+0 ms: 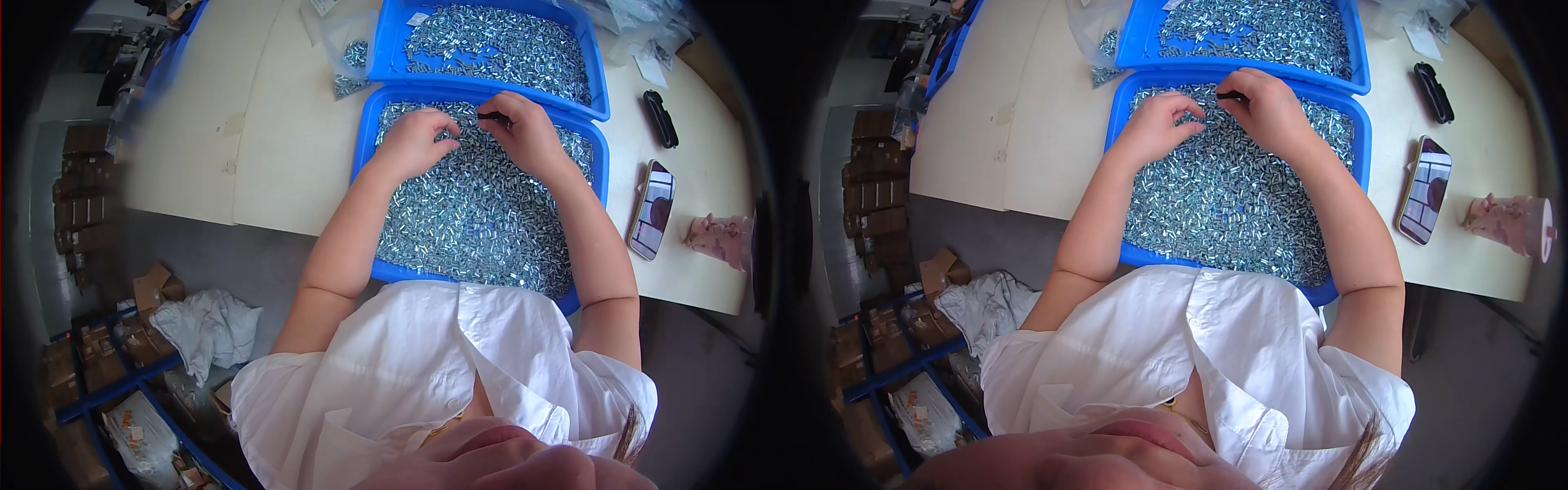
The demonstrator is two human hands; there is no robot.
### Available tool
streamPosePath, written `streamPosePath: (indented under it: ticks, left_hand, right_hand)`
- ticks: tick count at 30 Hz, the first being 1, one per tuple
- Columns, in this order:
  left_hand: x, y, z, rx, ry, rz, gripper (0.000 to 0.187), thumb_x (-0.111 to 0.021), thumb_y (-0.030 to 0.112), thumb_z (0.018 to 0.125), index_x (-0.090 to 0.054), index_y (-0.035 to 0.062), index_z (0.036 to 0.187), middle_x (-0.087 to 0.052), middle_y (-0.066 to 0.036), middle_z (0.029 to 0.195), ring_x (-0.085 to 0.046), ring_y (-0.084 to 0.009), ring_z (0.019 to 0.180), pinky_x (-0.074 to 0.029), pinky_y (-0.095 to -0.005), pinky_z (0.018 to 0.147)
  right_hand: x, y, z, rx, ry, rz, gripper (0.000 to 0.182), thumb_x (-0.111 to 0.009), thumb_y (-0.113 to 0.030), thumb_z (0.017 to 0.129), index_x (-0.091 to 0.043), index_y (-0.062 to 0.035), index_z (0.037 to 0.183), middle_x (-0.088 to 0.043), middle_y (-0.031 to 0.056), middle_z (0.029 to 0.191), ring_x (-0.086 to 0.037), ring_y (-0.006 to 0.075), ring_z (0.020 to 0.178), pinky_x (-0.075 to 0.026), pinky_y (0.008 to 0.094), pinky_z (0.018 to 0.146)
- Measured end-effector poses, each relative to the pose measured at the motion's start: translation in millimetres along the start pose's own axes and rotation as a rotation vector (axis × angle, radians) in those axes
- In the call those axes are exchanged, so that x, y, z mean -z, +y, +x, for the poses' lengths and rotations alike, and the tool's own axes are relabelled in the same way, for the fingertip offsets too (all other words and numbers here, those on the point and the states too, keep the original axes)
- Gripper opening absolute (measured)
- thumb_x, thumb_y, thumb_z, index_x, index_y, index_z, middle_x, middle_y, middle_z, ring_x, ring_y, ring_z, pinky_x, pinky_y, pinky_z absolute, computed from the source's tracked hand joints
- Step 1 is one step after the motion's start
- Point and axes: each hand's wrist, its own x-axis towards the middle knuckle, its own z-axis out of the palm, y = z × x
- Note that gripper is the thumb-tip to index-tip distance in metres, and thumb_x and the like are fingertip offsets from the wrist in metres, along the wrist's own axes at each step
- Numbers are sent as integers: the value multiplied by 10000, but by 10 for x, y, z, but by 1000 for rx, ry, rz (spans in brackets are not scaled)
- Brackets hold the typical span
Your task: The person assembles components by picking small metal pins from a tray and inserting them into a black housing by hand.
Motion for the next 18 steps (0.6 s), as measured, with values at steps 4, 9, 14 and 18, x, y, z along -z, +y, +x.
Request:
streamPosePath:
  ticks: [4,9,14,18]
  left_hand:
    - [-110,-13,-6,-12,-40,210,150,-653,167,705,-625,75,819,-585,-91,807,-573,-272,753,-456,-356,680]
    - [-156,6,-6,-19,-12,221,113,-633,150,719,-613,73,800,-585,-102,816,-573,-284,748,-453,-365,671]
    - [-136,-76,79,156,148,-370,127,-551,155,825,-527,35,860,-549,-35,718,-520,-142,627,-413,-266,569]
    - [-14,-107,74,300,-42,-1198,176,-480,205,884,-495,69,772,-394,36,587,-332,-53,453,-266,-200,400]
  right_hand:
    - [-6,-4,1,2,0,-6,116,-624,-53,723,-580,-33,828,-571,111,789,-576,280,732,-465,341,621]
    - [-3,-4,-2,-8,-4,5,124,-630,-66,726,-581,-33,835,-573,112,794,-577,279,739,-465,343,628]
    - [-21,26,10,-15,67,40,135,-639,-91,731,-579,-32,836,-573,115,784,-569,290,709,-461,340,614]
    - [-20,24,4,-19,143,85,133,-624,-120,781,-561,-21,843,-564,61,732,-541,164,632,-435,264,575]
